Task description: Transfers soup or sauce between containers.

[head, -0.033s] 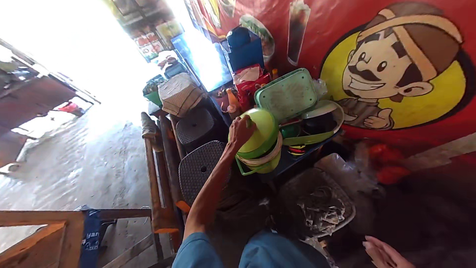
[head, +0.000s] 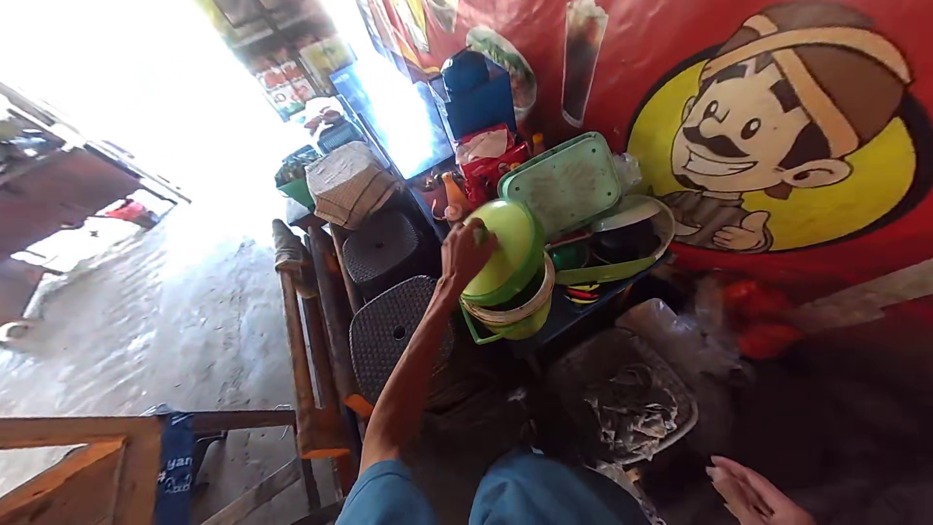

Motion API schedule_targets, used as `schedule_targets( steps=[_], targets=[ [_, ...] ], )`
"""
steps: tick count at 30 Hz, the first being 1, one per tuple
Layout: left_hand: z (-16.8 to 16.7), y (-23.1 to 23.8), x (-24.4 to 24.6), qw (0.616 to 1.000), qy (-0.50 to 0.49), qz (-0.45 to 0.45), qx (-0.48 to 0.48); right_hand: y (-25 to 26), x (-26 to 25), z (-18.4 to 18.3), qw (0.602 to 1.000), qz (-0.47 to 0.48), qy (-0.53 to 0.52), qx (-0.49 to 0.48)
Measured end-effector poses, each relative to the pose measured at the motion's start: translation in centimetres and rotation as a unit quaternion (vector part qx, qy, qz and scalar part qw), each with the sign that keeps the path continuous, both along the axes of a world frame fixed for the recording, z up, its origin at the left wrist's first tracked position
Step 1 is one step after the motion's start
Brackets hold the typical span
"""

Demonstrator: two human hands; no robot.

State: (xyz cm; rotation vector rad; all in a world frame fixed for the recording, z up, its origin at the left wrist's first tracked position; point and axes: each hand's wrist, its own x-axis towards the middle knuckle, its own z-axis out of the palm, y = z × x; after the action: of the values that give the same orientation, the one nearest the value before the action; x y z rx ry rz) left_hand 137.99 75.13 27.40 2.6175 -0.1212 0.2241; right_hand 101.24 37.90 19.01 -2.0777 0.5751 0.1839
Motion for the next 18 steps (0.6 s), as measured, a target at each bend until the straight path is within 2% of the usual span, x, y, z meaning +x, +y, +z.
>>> schedule_targets(
  steps=[3,6,7,9,10,11,12,14,15,16,17,18],
  targets=[
    [3.8,3.7,-1.2,0.987,-0.086,0.042,-0.130,2.0,2.5,0.7,1.000,0.021,-0.012,-0.014],
    [4.8,7.5,-3.9,0.934,-0.128,0.105,-0.316,5.1,5.9,1.7,0.997,0.054,-0.056,-0.006],
    [4.7,8.5,-5.1,0.915,-0.124,0.143,-0.356,6.3,7.2,1.8,0.993,0.077,-0.083,0.006],
    [4.3,10.8,-8.2,0.897,-0.045,0.221,-0.380,9.5,10.1,1.7,0.981,0.134,-0.137,0.027],
    [2.9,12.4,-9.6,0.899,0.006,0.247,-0.361,11.4,11.4,1.7,0.973,0.168,-0.153,0.031],
    [0.0,14.2,-10.4,0.903,0.018,0.259,-0.342,13.2,12.9,1.9,0.964,0.207,-0.162,0.031],
    [-4.2,16.4,-10.5,0.909,-0.028,0.263,-0.322,15.1,14.3,1.9,0.953,0.251,-0.165,0.027],
    [-8.3,19.2,-11.8,0.901,-0.015,0.256,-0.349,19.0,16.7,1.9,0.928,0.339,-0.151,0.011],
    [-8.9,19.4,-12.5,0.886,-0.008,0.265,-0.380,20.9,17.9,1.8,0.915,0.381,-0.133,-0.001],
    [-7.6,18.7,-13.3,0.862,0.016,0.293,-0.413,22.7,19.0,1.4,0.903,0.415,-0.111,-0.017],
    [-3.7,17.7,-13.9,0.805,0.135,0.340,-0.466,24.3,20.0,0.9,0.892,0.442,-0.084,-0.040],
    [-2.1,16.9,-14.5,0.766,0.162,0.368,-0.502,25.8,20.9,0.3,0.883,0.460,-0.054,-0.068]
  ],
)
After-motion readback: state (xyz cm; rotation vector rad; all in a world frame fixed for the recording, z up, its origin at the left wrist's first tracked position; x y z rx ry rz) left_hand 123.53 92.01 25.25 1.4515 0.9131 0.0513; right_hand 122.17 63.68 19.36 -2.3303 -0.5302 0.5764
